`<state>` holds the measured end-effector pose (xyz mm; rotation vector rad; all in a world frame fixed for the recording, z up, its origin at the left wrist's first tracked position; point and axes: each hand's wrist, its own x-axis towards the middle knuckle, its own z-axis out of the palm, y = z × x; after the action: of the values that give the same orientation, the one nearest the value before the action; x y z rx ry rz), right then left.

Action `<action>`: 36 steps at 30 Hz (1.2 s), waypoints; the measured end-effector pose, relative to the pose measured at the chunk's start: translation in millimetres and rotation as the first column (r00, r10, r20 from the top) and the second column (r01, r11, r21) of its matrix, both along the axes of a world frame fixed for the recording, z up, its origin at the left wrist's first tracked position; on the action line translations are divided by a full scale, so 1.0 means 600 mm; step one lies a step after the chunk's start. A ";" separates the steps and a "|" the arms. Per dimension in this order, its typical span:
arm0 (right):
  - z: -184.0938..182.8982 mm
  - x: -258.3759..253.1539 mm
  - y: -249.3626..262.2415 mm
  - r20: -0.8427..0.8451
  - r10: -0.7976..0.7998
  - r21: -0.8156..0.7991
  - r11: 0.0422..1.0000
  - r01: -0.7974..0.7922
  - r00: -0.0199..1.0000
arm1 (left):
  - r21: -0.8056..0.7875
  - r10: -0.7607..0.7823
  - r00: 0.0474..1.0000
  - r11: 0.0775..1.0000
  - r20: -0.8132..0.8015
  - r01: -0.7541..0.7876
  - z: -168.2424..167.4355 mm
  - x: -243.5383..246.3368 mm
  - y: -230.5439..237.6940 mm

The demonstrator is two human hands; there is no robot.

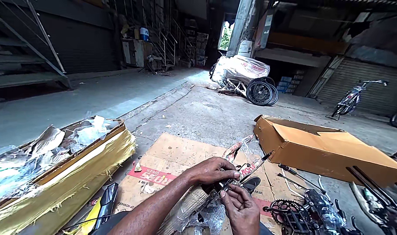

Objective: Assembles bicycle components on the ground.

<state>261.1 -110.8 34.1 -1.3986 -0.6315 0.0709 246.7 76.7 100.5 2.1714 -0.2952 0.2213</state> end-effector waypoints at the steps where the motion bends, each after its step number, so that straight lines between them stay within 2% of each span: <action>1: -0.004 0.001 0.001 0.056 -0.006 0.011 1.000 0.005 0.998 | -0.006 0.002 1.000 1.000 -0.002 -0.002 0.000 -0.001 0.000; 3: -0.020 0.011 0.002 0.275 -0.030 0.005 1.000 0.030 0.961 | -0.009 0.003 1.000 1.000 -0.006 -0.003 0.001 -0.002 0.001; 5: -0.033 0.026 0.002 0.523 -0.082 -0.020 0.994 0.109 0.848 | -0.005 0.006 1.000 1.000 -0.005 -0.006 0.000 -0.001 0.003; 7: -0.039 0.036 0.001 0.652 -0.102 -0.024 0.988 0.155 0.751 | 0.000 0.007 1.000 1.000 -0.003 -0.007 0.000 -0.002 0.003; 8: -0.039 0.037 0.001 0.650 -0.099 -0.021 0.989 0.147 0.754 | 0.000 0.007 1.000 1.000 -0.004 -0.007 0.000 -0.001 0.003; 9: -0.037 0.035 0.001 0.597 -0.084 -0.017 0.993 0.117 0.798 | -0.003 0.006 1.000 1.000 -0.004 -0.006 0.000 -0.001 0.004; 12: -0.022 0.021 0.001 0.323 -0.043 -0.006 0.999 0.048 0.946 | -0.020 -0.007 1.000 1.000 -0.007 0.006 -0.001 0.001 0.001; 15: -0.014 0.012 0.002 0.128 -0.014 0.017 1.000 0.012 0.992 | -0.022 -0.014 1.000 1.000 -0.009 0.013 -0.001 0.002 0.000; 17: -0.013 0.005 0.004 0.098 -0.015 0.029 1.000 0.012 0.995 | -0.034 -0.017 1.000 0.999 -0.012 0.016 -0.002 0.002 0.002; 20: -0.018 0.008 0.003 0.251 -0.022 0.007 1.000 0.021 0.968 | -0.038 -0.021 1.000 0.999 -0.008 0.020 -0.002 0.003 0.003; 22: -0.017 0.012 -0.001 0.287 -0.012 -0.017 1.000 0.018 0.958 | -0.041 -0.018 1.000 0.999 -0.010 0.018 -0.003 0.003 0.003; 24: -0.012 0.011 -0.004 0.210 0.006 -0.035 0.999 0.002 0.978 | -0.044 -0.019 1.000 0.999 -0.009 0.019 -0.006 0.005 0.002; 26: -0.004 0.007 -0.004 0.041 0.039 -0.011 0.999 -0.039 0.998 | -0.033 -0.013 1.000 0.999 -0.012 0.013 -0.007 0.006 0.001; 28: -0.001 0.001 -0.002 -0.058 0.044 0.025 0.999 -0.042 0.997 | -0.032 -0.014 1.000 0.999 -0.007 0.014 -0.006 0.005 0.001; 30: -0.003 -0.002 -0.001 0.015 0.011 0.015 1.000 -0.012 1.000 | -0.040 -0.015 1.000 0.999 -0.009 0.015 -0.003 0.002 0.000; 32: -0.014 0.005 -0.001 0.194 -0.007 0.009 1.000 0.006 0.981 | -0.045 -0.011 1.000 0.999 -0.018 0.010 0.000 0.001 0.000; 34: -0.030 0.020 0.000 0.409 -0.042 -0.012 0.999 0.051 0.912 | -0.040 -0.009 1.000 0.999 -0.019 0.008 0.000 0.000 0.001; 36: -0.038 0.030 0.000 0.514 -0.068 -0.015 0.996 0.088 0.855 | -0.037 -0.016 1.000 0.999 -0.009 0.016 -0.002 0.001 0.002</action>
<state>279.2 -110.5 11.2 -1.4865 -1.0184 -0.3726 247.0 77.9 99.4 2.1320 -0.3006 0.2057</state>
